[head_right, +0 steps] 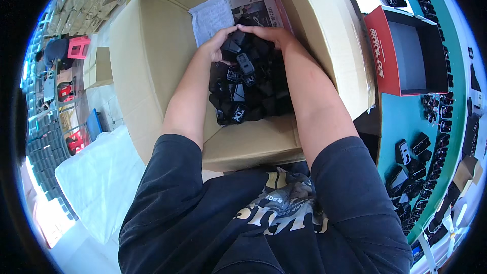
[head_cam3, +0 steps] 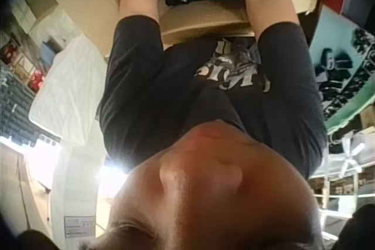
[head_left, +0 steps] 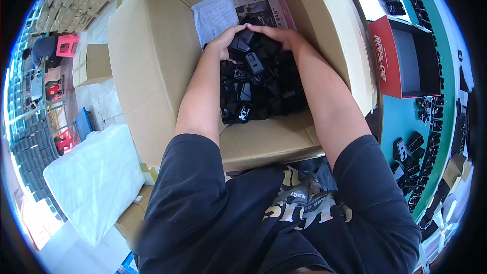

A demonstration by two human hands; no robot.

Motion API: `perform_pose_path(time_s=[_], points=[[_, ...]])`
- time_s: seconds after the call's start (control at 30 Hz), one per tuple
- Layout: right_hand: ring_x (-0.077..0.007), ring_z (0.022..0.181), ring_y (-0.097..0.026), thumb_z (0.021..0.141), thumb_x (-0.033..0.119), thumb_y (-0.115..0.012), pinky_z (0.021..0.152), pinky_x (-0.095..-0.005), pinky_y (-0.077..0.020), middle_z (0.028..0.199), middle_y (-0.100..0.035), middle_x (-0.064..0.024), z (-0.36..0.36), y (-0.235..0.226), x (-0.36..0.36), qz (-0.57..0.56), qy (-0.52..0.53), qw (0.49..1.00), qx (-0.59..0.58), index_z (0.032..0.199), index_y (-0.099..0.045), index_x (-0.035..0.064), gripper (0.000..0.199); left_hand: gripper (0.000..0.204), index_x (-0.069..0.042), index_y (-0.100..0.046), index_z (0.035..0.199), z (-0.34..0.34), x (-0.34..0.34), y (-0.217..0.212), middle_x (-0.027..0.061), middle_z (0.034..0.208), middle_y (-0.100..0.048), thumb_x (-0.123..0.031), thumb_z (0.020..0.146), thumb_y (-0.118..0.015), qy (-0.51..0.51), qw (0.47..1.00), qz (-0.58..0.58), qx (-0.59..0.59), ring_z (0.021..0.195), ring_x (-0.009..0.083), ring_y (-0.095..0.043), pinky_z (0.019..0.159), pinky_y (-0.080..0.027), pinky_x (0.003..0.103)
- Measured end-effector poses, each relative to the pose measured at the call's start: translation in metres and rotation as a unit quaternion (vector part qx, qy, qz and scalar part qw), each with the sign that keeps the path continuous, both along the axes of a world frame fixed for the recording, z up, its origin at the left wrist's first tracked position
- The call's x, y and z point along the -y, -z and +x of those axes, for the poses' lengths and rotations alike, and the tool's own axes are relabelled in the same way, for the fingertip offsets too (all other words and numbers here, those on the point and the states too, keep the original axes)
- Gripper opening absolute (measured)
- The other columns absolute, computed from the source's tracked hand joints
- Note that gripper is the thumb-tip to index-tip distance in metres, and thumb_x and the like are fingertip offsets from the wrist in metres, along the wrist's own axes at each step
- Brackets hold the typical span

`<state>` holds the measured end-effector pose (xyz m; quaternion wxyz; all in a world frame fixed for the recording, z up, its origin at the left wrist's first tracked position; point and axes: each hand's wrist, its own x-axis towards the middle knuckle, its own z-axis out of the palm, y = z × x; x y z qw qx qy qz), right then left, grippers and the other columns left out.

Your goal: Unpack electronic components from a shipping box, remove protective packaging, and arrange them on a workbench.

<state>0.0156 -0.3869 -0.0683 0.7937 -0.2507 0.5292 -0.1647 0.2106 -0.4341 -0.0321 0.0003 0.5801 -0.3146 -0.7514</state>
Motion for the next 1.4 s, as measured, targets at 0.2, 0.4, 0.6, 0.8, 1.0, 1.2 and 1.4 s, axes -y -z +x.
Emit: perform_pose_path(time_s=[0.2, 0.4, 0.6, 0.8, 1.0, 1.2, 1.4], points=[[-0.0295, 0.104, -0.061, 0.079, 0.071, -0.058, 0.089, -0.0486, -0.0454, 0.120, -0.063, -0.0137, 0.014, -0.009, -0.002, -0.024, -0.002, 0.998, -0.059, 0.127, -0.056, 0.0080, 0.080, 0.068, -0.005, -0.056, 0.119, -0.003, -0.015, -0.023, 0.0191, 0.117, -0.059, -0.063, 0.083, -0.052, -0.061, 0.998, -0.016, 0.029, 0.101, 0.0352, -0.056, 0.087, -0.041, 0.059], [-0.0263, 0.102, -0.060, 0.074, 0.068, -0.064, 0.087, -0.0479, -0.0478, 0.119, -0.062, -0.0114, 0.020, -0.033, -0.003, 0.009, 0.061, 0.998, 0.012, 0.123, -0.058, 0.0105, 0.076, 0.053, -0.011, -0.058, 0.114, -0.012, -0.017, -0.008, 0.0160, 0.115, -0.060, -0.055, 0.084, -0.057, -0.158, 0.987, -0.003, 0.036, 0.102, 0.0324, -0.055, 0.086, -0.041, 0.058], [-0.0203, 0.095, -0.057, 0.076, 0.064, -0.062, 0.081, -0.0417, -0.0464, 0.111, -0.060, -0.0078, 0.015, -0.090, 0.017, 0.094, 0.110, 0.986, -0.087, 0.117, -0.058, 0.0151, 0.064, 0.053, -0.013, -0.058, 0.114, -0.043, -0.017, -0.066, 0.0160, 0.113, -0.061, -0.054, 0.081, -0.060, -0.209, 0.976, -0.041, 0.039, 0.099, 0.0315, -0.057, 0.084, -0.043, 0.060], [-0.0219, 0.085, -0.063, 0.081, 0.047, -0.061, 0.067, -0.0397, -0.0529, 0.103, -0.065, -0.0085, 0.020, -0.231, -0.038, -0.324, 0.161, 0.923, -0.131, 0.114, -0.064, 0.0116, 0.048, 0.043, -0.008, -0.064, 0.109, -0.047, -0.039, -0.177, 0.0182, 0.107, -0.062, -0.040, 0.081, -0.066, -0.245, 0.931, -0.249, -0.104, 0.093, 0.0300, -0.061, 0.072, -0.052, 0.047], [-0.0332, 0.089, -0.061, 0.068, 0.054, -0.071, 0.083, -0.0386, -0.0501, 0.106, -0.065, -0.0147, -0.003, -0.283, -0.204, -0.533, 0.397, 0.665, -0.340, 0.117, -0.062, 0.0117, 0.066, 0.046, 0.000, -0.057, 0.122, -0.088, -0.182, -0.255, 0.0136, 0.114, -0.062, -0.037, 0.097, -0.044, -0.052, 0.860, -0.426, -0.277, 0.099, 0.0215, -0.063, 0.085, -0.050, 0.028], [-0.0293, 0.096, -0.059, 0.069, 0.046, -0.074, 0.086, -0.0384, -0.0486, 0.111, -0.060, -0.0137, -0.007, -0.292, -0.497, -0.419, 0.612, 0.474, -0.474, 0.121, -0.060, 0.0132, 0.063, 0.032, -0.006, -0.055, 0.123, -0.172, -0.408, -0.243, 0.0110, 0.112, -0.057, -0.024, 0.097, -0.048, 0.221, 0.738, -0.466, -0.434, 0.102, 0.0236, -0.055, 0.096, -0.043, 0.035], [-0.0247, 0.098, -0.057, 0.077, 0.033, -0.068, 0.084, -0.0355, -0.0516, 0.117, -0.059, -0.0104, 0.035, -0.261, -0.752, -0.326, 0.726, 0.193, -0.574, 0.126, -0.056, 0.0173, 0.053, 0.034, -0.006, -0.062, 0.110, -0.216, -0.681, -0.236, 0.0138, 0.103, -0.058, -0.028, 0.083, -0.069, 0.426, 0.526, -0.387, -0.626, 0.092, 0.0257, -0.056, 0.082, -0.048, 0.036]])
